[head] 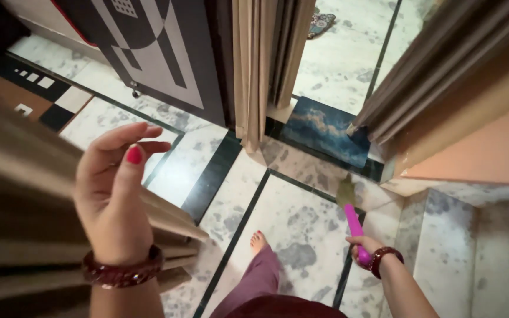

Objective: Sweeping the floor near an entryway and cleaning under a door mat.

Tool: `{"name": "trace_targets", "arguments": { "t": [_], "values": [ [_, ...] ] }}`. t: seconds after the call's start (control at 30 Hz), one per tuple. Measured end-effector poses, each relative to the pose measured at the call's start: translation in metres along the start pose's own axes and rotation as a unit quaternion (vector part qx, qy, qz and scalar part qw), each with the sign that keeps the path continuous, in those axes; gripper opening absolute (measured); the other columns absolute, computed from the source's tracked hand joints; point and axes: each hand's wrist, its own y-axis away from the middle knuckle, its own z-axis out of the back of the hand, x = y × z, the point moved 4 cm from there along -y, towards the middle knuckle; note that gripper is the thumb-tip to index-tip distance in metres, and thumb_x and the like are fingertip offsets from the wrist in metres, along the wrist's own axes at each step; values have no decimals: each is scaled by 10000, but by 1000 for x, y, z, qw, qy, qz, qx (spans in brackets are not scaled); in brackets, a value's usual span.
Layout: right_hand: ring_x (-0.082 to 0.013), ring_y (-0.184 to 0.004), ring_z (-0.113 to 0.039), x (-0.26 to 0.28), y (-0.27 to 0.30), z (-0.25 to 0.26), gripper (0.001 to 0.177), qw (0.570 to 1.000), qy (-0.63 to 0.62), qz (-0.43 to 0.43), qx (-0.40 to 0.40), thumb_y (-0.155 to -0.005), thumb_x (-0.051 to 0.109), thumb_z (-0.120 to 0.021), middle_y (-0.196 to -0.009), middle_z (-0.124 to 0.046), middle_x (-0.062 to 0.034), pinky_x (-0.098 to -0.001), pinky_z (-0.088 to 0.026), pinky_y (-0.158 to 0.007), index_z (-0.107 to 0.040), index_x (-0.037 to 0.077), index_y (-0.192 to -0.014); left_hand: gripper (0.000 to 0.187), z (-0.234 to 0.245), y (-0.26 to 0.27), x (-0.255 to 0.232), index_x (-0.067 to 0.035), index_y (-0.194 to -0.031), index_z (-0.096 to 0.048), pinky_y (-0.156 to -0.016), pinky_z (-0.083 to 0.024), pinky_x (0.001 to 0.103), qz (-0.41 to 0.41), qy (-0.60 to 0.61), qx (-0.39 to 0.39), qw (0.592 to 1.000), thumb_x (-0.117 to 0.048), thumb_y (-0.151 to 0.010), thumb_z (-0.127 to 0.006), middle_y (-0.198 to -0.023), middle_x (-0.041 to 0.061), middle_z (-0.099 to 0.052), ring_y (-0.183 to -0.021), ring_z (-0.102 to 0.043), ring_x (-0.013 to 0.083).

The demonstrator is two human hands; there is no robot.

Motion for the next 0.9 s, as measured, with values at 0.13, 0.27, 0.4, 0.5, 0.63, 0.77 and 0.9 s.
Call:
{"name": "trace_targets", "arguments": {
  "t": [0.13,0.27,0.4,0.5,0.63,0.77,0.9],
  "values": [
    [-160,-370,-443,64,-26,-58,254,979,176,15,-106,-916,198,-742,-535,-528,-37,-310,-338,-360,-560,58,-808,225,-12,-74,63,39,-1294,-615,-1058,-584,412,15,13,-16,1000,-42,-1089,-570,-1258,148,-687,-1193,-679,229],
    [-161,-356,-383,103,-64,-126,245,922,374,-44,-88,-909,262,-728,-515,-494,-36,-327,-317,-363,-640,57,-807,243,-19,-140,114,30,-1280,-624,-1039,-561,359,54,15,-22,998,-87,-1070,-589,-1213,135,-706,-1108,-688,213],
    [-198,-380,-467,121,-92,-206,343,868,492,-48,-47,-913,249,-754,-545,-537,-91,-353,-349,-372,-583,42,-700,251,-13,-182,146,34,-1281,-627,-1017,-556,349,60,-9,-54,997,-104,-1074,-599,-1203,130,-701,-1092,-682,207],
    [-182,-433,-562,137,-101,-260,315,842,539,-18,15,-919,234,-767,-587,-596,-85,-336,-450,-418,-611,11,-761,255,-4,-200,155,32,-1288,-622,-1017,-555,350,40,-8,-72,997,-115,-1080,-612,-1210,129,-699,-1093,-681,208],
    [-164,-462,-579,186,-78,-323,247,762,647,21,27,-886,215,-763,-626,-645,-66,-322,-445,-439,-702,-21,-929,268,16,-211,162,27,-1292,-624,-1008,-557,348,49,-64,-118,990,-132,-1076,-612,-1211,128,-700,-1086,-677,199],
    [-154,-474,-595,260,-127,-335,325,709,691,123,61,-850,254,-817,-643,-662,-32,-316,-465,-438,-717,-9,-1012,274,27,-219,172,24,-1284,-623,-1002,-572,350,49,-97,-180,978,-147,-1071,-608,-1209,126,-706,-1083,-687,198],
    [-231,-477,-569,338,-151,-364,301,723,686,73,15,-899,279,-730,-643,-624,-98,-401,-476,-443,-615,54,-1063,278,21,-220,181,25,-1294,-621,-1009,-575,353,32,-133,-242,961,-147,-1075,-612,-1207,129,-702,-1088,-677,195]
  ]
}}
